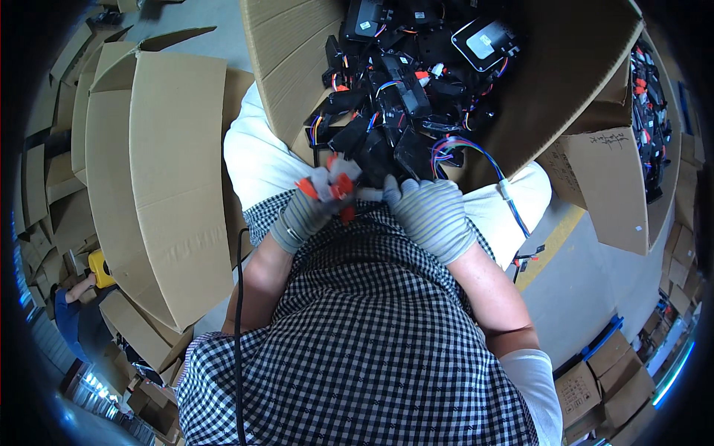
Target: The person inspects and sorts electronic components with wiring harnesses from a large cardboard box by hand.
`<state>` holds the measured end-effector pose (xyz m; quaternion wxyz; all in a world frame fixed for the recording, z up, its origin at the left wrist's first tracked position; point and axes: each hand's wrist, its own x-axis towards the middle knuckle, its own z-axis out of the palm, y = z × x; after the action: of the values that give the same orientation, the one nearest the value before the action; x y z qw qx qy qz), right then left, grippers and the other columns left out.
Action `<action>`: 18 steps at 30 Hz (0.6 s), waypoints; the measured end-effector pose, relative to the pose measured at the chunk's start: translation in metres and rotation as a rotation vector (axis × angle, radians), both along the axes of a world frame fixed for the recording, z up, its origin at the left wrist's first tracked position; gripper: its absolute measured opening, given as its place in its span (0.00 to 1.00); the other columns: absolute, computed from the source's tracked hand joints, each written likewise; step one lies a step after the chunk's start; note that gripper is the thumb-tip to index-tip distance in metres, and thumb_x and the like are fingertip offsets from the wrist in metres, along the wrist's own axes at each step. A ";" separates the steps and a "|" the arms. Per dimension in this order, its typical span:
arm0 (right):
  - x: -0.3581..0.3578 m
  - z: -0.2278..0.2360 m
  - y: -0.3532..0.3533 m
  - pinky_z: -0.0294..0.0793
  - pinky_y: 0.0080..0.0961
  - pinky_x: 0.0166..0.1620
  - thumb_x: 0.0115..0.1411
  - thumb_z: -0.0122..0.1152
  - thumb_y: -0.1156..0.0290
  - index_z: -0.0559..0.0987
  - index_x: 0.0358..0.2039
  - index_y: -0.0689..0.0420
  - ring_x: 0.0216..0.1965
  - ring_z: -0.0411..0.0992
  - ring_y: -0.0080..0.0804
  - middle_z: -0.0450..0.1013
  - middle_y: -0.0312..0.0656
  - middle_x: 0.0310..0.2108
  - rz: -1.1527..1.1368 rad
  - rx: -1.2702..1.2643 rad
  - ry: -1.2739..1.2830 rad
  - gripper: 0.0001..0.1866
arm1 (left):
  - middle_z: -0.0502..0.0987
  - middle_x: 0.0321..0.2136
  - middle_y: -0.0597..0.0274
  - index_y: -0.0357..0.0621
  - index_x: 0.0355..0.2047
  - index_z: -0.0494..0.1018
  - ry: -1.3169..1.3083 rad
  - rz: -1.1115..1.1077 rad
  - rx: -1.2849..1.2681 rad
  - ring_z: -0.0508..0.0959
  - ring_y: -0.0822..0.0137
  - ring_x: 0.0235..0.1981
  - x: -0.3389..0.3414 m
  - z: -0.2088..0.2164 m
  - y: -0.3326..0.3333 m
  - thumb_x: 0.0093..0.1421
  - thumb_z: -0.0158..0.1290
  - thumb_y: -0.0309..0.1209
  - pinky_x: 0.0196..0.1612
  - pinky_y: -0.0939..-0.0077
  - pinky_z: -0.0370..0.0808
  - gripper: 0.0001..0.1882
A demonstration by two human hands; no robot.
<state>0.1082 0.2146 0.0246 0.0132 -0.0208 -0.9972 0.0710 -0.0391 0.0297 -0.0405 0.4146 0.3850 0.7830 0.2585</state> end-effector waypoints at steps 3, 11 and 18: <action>0.001 0.003 0.000 0.63 0.27 0.16 0.53 0.50 0.68 0.74 0.41 0.57 0.17 0.71 0.27 0.70 0.34 0.20 0.075 0.030 -0.137 0.15 | 0.69 0.37 0.61 0.55 0.39 0.72 0.855 -0.485 0.330 0.72 0.61 0.34 0.006 0.001 -0.005 0.48 0.56 0.30 0.35 0.73 0.72 0.15; 0.003 -0.006 -0.001 0.65 0.28 0.19 0.53 0.49 0.68 0.73 0.42 0.57 0.20 0.72 0.29 0.70 0.36 0.21 0.055 -0.049 -0.156 0.16 | 0.67 0.39 0.60 0.59 0.44 0.69 0.975 -0.465 0.423 0.72 0.61 0.36 0.007 -0.008 -0.011 0.50 0.54 0.31 0.33 0.73 0.74 0.19; 0.004 -0.011 -0.003 0.63 0.29 0.19 0.54 0.49 0.69 0.72 0.44 0.51 0.19 0.70 0.28 0.67 0.34 0.21 0.020 -0.042 -0.131 0.16 | 0.66 0.39 0.57 0.60 0.49 0.64 0.898 -0.519 0.319 0.72 0.62 0.36 0.006 -0.005 -0.013 0.49 0.53 0.29 0.33 0.74 0.76 0.25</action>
<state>0.1122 0.2117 0.0131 -0.0535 -0.0155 -0.9944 0.0903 -0.0336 0.0172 -0.0452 0.0259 0.6964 0.7135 0.0733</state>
